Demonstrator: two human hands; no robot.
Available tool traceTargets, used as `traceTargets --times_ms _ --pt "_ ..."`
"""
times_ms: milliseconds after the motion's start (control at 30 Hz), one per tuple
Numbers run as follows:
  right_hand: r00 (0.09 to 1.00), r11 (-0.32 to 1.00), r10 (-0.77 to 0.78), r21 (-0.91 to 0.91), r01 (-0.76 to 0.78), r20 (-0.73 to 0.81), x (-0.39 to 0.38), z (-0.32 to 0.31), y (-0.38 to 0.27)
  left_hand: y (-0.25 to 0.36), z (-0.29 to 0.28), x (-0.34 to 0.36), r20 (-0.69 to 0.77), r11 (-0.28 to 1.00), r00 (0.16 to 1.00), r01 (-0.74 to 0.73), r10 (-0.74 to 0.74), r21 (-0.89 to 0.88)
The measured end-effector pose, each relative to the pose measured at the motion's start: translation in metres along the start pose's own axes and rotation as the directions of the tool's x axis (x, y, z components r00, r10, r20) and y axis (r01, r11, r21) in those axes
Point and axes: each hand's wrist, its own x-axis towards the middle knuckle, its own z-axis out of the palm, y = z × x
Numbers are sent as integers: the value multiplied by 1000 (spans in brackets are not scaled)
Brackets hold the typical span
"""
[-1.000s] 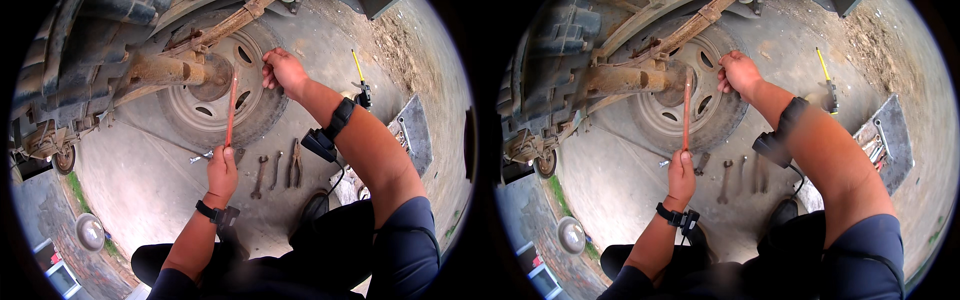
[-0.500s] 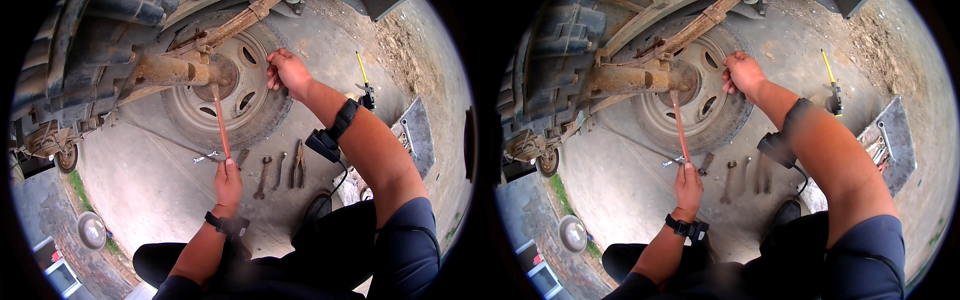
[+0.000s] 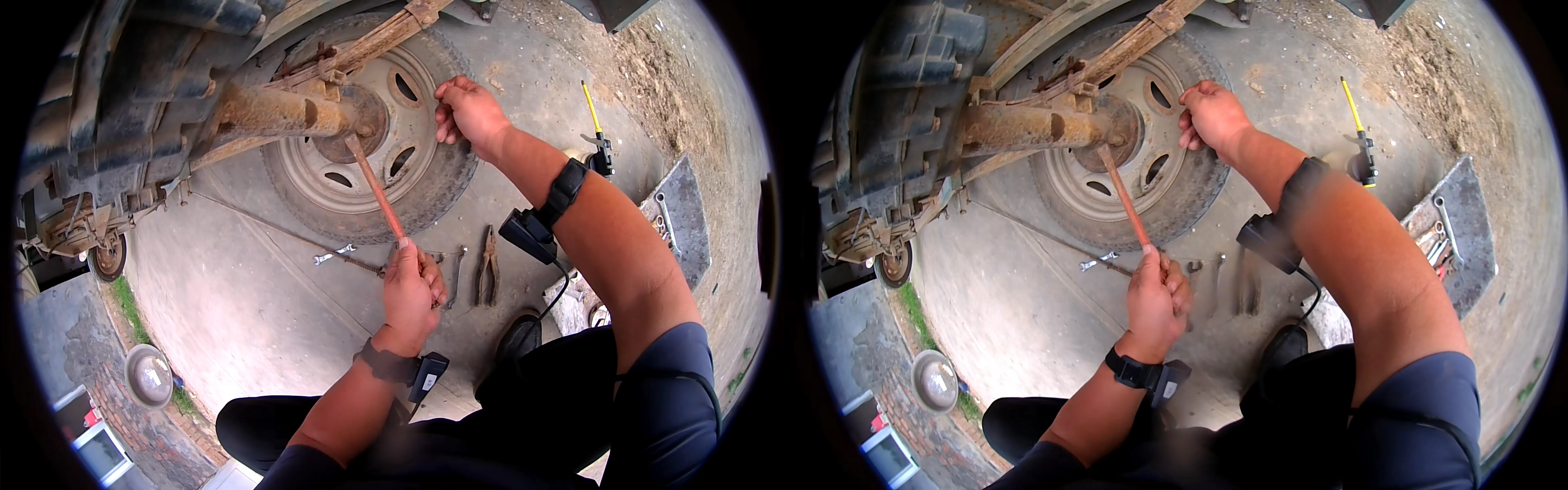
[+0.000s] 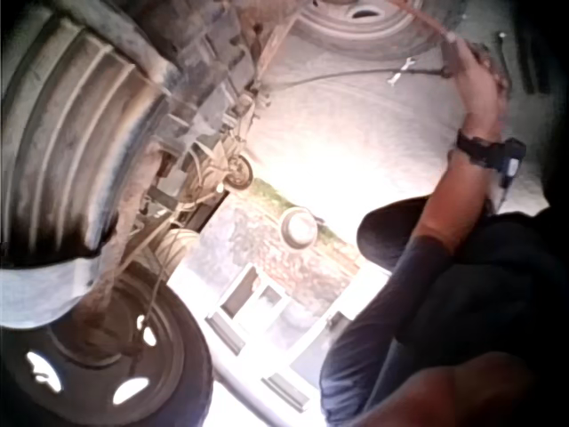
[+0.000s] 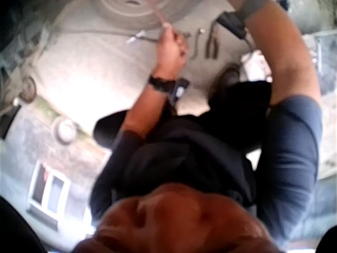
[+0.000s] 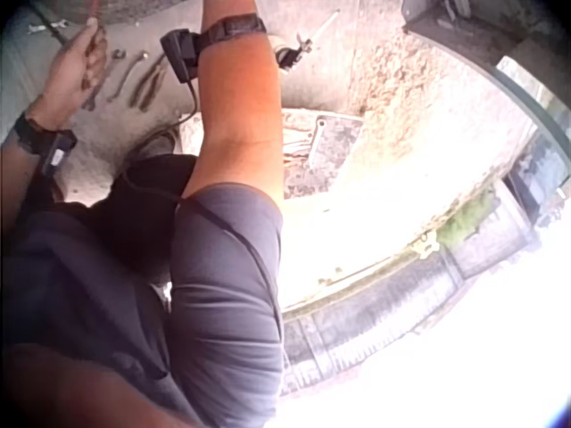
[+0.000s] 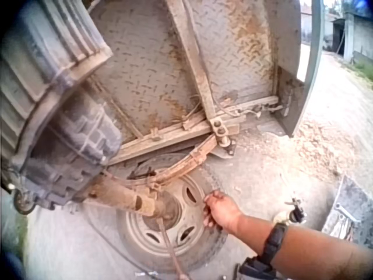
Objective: The person works on a vehicle wheel hub and suspension assembly. They use a pry bar to adjust components, insert a cotter pin, apply lubricant with a spray bottle, and manipulate a metal bracket with pliers and a wrench.
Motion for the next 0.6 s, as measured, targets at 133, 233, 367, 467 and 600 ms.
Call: traceTargets --times_ms 133,233,367,467,600 --pt "1000 1000 0 -2 0 0 -2 1 -1 3 7 2 -56 983 998 28 -39 -182" --pt "1000 1000 -2 -4 2 6 -1 -3 -1 7 4 3 57 984 995 95 -87 -152" --pt "1000 1000 -2 1 2 7 -1 -1 -1 9 -1 3 62 990 995 81 -74 -120" --pt "1000 1000 0 -5 0 8 -1 0 -1 10 -2 2 11 989 1000 29 -27 -146" --pt "1000 1000 4 -13 -3 15 -2 -1 -2 16 -9 3 96 993 990 111 -106 -49"
